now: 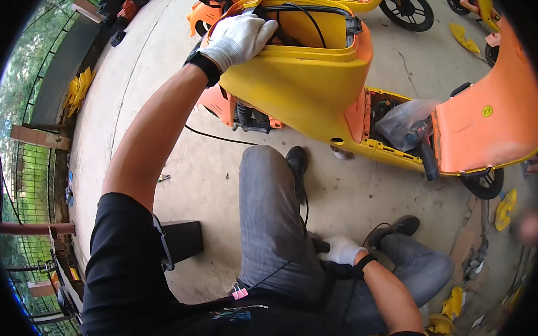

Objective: The person uses a corded power drill to fasten screws into the yellow and orange plastic body panels of a small vehicle. They repeatedly position the panels, align screw holes, and drive screws to secure the components together.

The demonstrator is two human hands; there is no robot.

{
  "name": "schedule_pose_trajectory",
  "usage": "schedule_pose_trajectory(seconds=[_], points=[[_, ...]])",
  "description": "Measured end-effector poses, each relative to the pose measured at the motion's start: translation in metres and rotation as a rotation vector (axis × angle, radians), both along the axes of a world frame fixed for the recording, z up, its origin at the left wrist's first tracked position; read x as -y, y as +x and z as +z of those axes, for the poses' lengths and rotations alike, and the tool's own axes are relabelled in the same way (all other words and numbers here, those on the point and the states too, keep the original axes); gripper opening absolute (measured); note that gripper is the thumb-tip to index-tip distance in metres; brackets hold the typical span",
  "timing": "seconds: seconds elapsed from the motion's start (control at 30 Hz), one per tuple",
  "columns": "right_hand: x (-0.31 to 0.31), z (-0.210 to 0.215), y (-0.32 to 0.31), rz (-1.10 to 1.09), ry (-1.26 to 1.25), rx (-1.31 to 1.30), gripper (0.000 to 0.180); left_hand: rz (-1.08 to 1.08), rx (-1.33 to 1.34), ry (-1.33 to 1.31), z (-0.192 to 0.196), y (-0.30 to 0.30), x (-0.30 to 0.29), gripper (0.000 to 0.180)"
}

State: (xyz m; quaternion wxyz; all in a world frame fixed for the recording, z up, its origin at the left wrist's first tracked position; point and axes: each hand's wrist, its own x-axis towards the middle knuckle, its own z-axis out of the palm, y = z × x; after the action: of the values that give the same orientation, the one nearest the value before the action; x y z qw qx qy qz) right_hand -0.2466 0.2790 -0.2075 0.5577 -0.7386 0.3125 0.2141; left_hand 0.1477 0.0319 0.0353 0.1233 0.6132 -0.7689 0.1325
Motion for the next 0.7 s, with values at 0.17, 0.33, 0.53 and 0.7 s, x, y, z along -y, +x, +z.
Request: schedule_pose_trajectory(seconds=[0.17, 0.33, 0.53, 0.7], points=[[-0.005, -0.016, -0.005, -0.012, 0.046, 0.041, 0.043, -0.009, -0.006, 0.134, -0.003, -0.002, 0.006, 0.053], [0.002, -0.014, -0.003, 0.005, 0.123, 0.054, 0.037, 0.006, -0.056, 0.19, -0.003, -0.005, 0.009, 0.057], [0.013, -0.011, -0.003, 0.088, 0.092, 0.123, 0.036, -0.136, 0.173, 0.111, -0.01, 0.015, 0.021, 0.044], [0.017, -0.012, -0.006, 0.026, 0.037, 0.134, 0.033, -0.034, 0.01, 0.264, -0.007, 0.005, 0.023, 0.044]])
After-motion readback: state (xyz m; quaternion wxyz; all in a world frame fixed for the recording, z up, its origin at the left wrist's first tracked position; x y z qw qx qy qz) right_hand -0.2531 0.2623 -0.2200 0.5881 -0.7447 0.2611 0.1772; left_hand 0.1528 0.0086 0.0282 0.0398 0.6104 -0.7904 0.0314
